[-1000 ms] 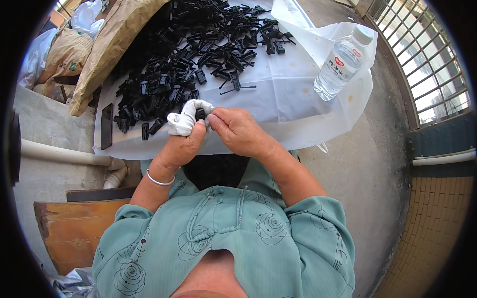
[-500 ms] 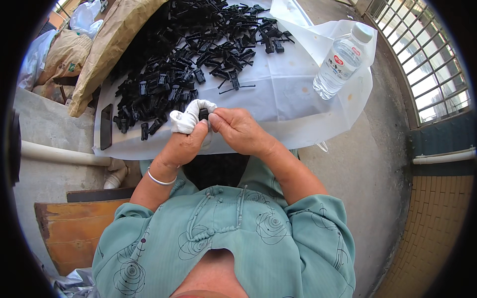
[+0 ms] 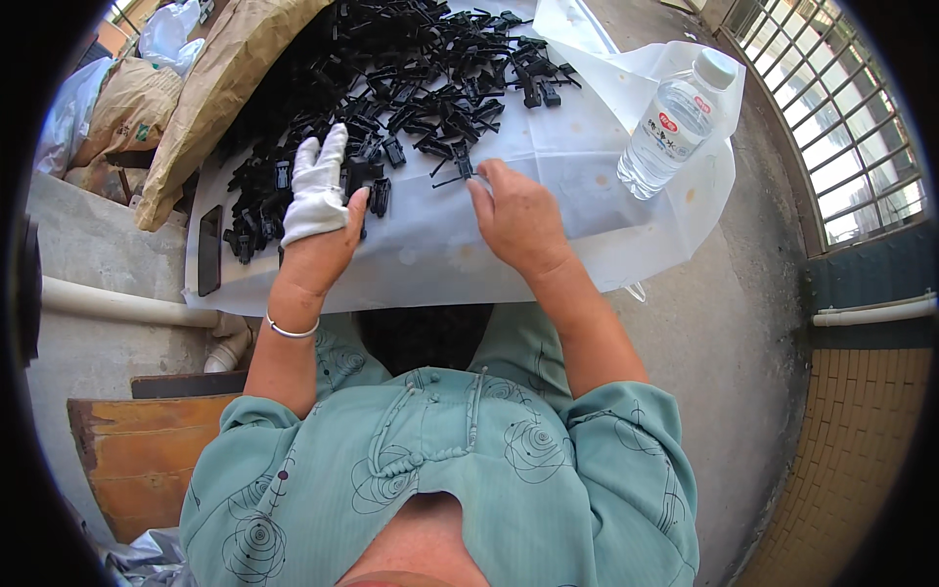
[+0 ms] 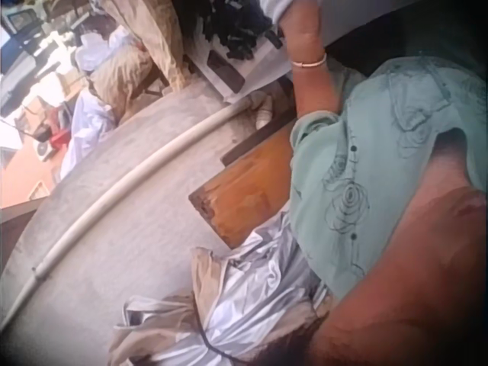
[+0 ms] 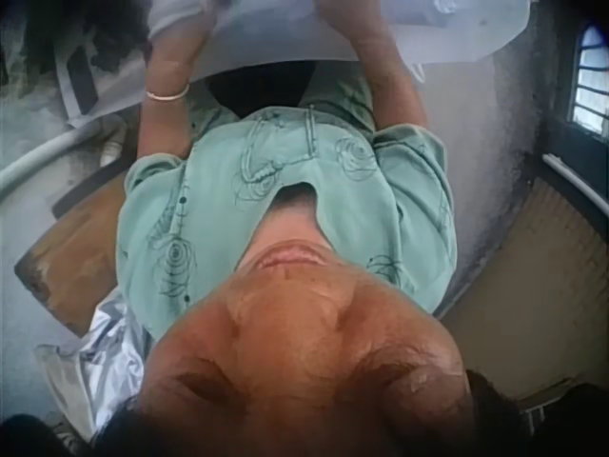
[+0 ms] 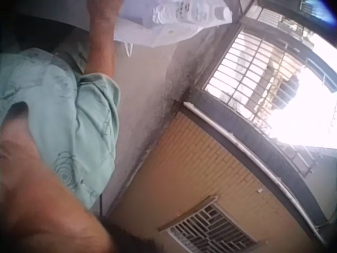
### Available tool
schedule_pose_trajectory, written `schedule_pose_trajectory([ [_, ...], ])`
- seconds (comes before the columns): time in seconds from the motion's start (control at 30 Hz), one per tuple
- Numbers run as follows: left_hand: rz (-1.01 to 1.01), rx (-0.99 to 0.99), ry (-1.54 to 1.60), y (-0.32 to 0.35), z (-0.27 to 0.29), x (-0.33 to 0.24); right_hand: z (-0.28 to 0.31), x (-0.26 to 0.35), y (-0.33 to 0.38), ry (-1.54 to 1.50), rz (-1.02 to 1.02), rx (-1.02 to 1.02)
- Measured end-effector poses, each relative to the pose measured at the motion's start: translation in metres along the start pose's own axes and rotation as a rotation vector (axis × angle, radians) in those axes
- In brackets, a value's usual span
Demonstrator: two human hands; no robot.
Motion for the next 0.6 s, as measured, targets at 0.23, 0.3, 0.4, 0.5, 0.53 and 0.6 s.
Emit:
schedule_pose_trajectory([
  [0.23, 0.056, -0.092, 0.451, 0.021, -0.017, -0.007, -0.002, 0.018, 0.005, 0.411, 0.21, 0.021],
  [0.3, 0.169, -0.05, 0.601, 0.025, -0.031, -0.01, 0.003, 0.044, 0.019, 0.394, 0.305, 0.037],
  [0.4, 0.194, 0.034, 0.547, 0.019, -0.04, -0.013, 0.008, 0.074, 0.029, 0.293, 0.451, 0.038],
  [0.5, 0.68, 0.342, 1.156, 0.04, -0.078, -0.004, 0.017, 0.078, 0.026, 0.061, 0.458, -0.037],
  [0.53, 0.678, 0.342, 1.156, 0.042, -0.078, -0.003, 0.024, 0.075, 0.023, -0.086, 0.417, -0.1],
  [0.6, 0.625, 0.319, 1.42, 0.04, -0.077, -0.012, 0.022, 0.065, 0.018, -0.264, 0.187, -0.088],
])
Point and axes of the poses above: each hand's wrist, its own y-axis away from the middle knuckle, its own z-axis out of the back of the hand, x = y × z, the point moved 9 cm from there along -y, towards the middle knuckle, and after that the axes turned 13 degrees about y, right-handed, at the moved point
